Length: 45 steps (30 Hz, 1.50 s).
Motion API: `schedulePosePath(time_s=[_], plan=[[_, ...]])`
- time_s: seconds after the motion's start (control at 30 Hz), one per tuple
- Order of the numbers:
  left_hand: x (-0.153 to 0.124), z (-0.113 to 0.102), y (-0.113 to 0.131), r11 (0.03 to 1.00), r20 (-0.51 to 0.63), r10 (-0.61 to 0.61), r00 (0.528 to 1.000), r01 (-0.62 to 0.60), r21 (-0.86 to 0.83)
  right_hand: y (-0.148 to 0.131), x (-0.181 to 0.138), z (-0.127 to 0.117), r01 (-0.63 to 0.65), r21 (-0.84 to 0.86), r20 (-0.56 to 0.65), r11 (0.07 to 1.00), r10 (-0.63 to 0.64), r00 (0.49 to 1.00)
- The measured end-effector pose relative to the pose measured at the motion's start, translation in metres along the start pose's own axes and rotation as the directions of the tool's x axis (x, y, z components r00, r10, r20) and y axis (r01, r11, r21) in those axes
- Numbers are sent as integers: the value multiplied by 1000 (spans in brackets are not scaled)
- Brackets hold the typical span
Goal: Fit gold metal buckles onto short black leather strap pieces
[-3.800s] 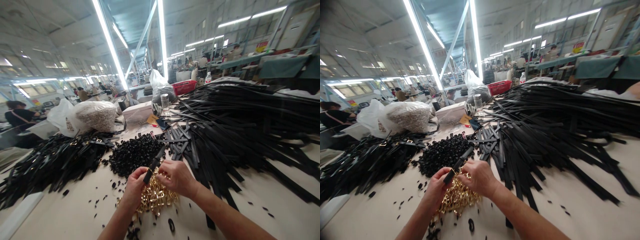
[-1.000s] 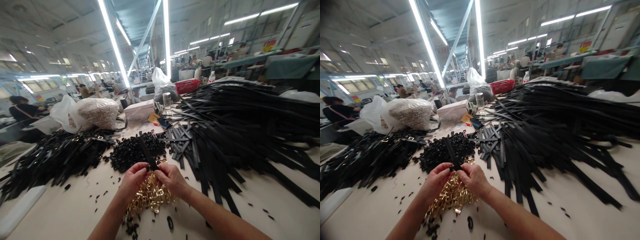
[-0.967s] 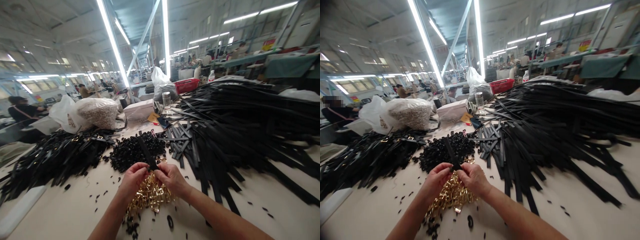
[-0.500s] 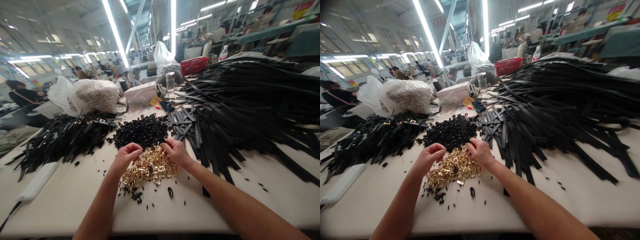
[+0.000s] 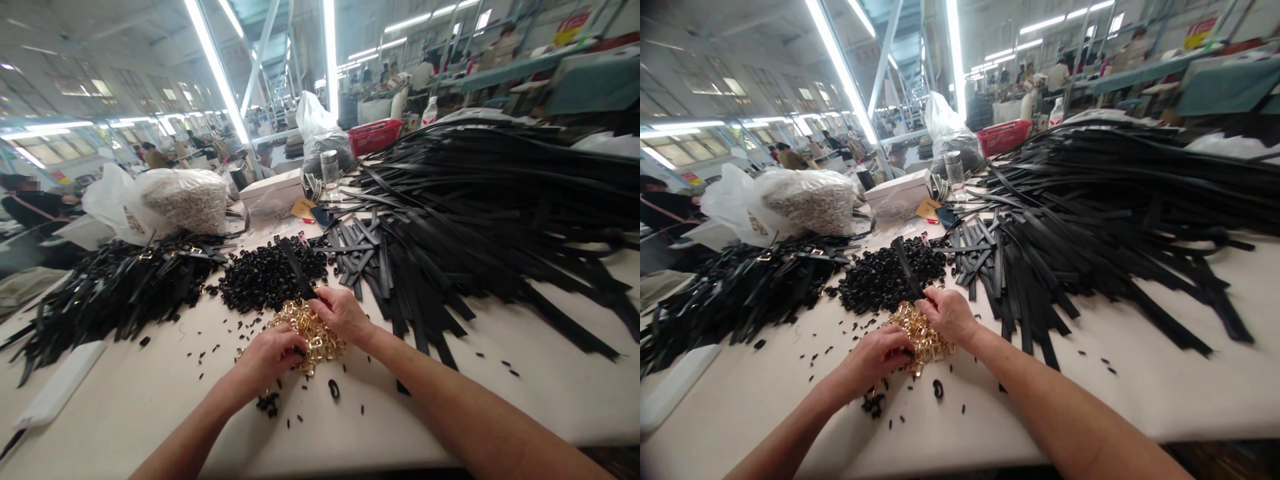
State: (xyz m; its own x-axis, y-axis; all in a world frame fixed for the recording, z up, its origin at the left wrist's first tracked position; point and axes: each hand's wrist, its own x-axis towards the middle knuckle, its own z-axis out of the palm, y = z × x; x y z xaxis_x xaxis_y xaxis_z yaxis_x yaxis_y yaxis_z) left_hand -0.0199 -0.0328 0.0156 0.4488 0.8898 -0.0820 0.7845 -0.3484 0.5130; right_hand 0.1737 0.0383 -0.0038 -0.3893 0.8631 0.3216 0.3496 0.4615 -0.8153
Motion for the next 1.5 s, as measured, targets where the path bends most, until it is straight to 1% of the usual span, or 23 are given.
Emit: schedulePosePath(time_s=[0.1,0.17,0.23,0.27,0.3,0.33,0.4,0.43,0.5,0.57,0.6,0.7,0.87,1.03,1.17,1.27,1.4,1.5], plan=[[-4,-1,1,1000,30,7,1000,-6,-11,-1,-1,-1,11,-17,-7,1000,-11,1000],[-4,-3,2,1000,20,-6,1000,7,-27,-2,-1,-1,2,-8,-2,1000,-2,1000],[-1,-8,1,991,-35,-53,998,48,-122,-3,-1,-1,-19,27,16,999,19,1000],[2,-11,0,973,-72,-96,993,78,-218,-3,-1,-1,-29,50,25,998,28,999],[5,-15,-1,933,-99,-149,984,107,-344,-3,-1,-1,-35,78,29,996,33,999],[9,-18,-2,866,-118,-205,972,124,-484,-3,-1,-1,-39,109,35,993,35,999],[18,-21,-5,675,-140,-300,944,106,-731,-4,0,-2,-48,172,41,984,41,998],[22,-21,-6,575,-151,-338,929,77,-815,-4,0,-3,-51,200,45,978,43,998],[29,-15,-8,415,-173,-406,897,13,-910,-6,0,-5,-51,235,49,971,41,998],[33,-7,-8,319,-175,-447,877,-26,-947,-7,0,-6,-48,251,50,967,36,998],[33,-3,-8,293,-173,-457,873,-36,-955,-8,-1,-5,-51,260,56,964,38,998],[34,5,-7,264,-186,-463,866,-66,-962,-6,-3,0,-83,275,98,958,59,993],[33,6,-5,244,-219,-479,850,-111,-963,-3,-7,9,-70,154,143,986,48,989],[34,5,-3,239,-221,-489,844,-114,-964,-4,-7,8,-63,89,150,994,49,987],[35,3,-2,211,-221,-512,830,-128,-969,-5,-6,6,-47,46,177,998,38,983],[35,3,-6,205,-181,-532,827,-81,-975,-5,-5,4,-22,-9,204,1000,23,979],[33,3,-13,251,-147,-522,840,-14,-968,-6,-2,0,19,-108,231,994,6,973],[32,3,-14,263,-128,-521,844,16,-965,-8,-1,-3,47,-204,242,978,4,970]])
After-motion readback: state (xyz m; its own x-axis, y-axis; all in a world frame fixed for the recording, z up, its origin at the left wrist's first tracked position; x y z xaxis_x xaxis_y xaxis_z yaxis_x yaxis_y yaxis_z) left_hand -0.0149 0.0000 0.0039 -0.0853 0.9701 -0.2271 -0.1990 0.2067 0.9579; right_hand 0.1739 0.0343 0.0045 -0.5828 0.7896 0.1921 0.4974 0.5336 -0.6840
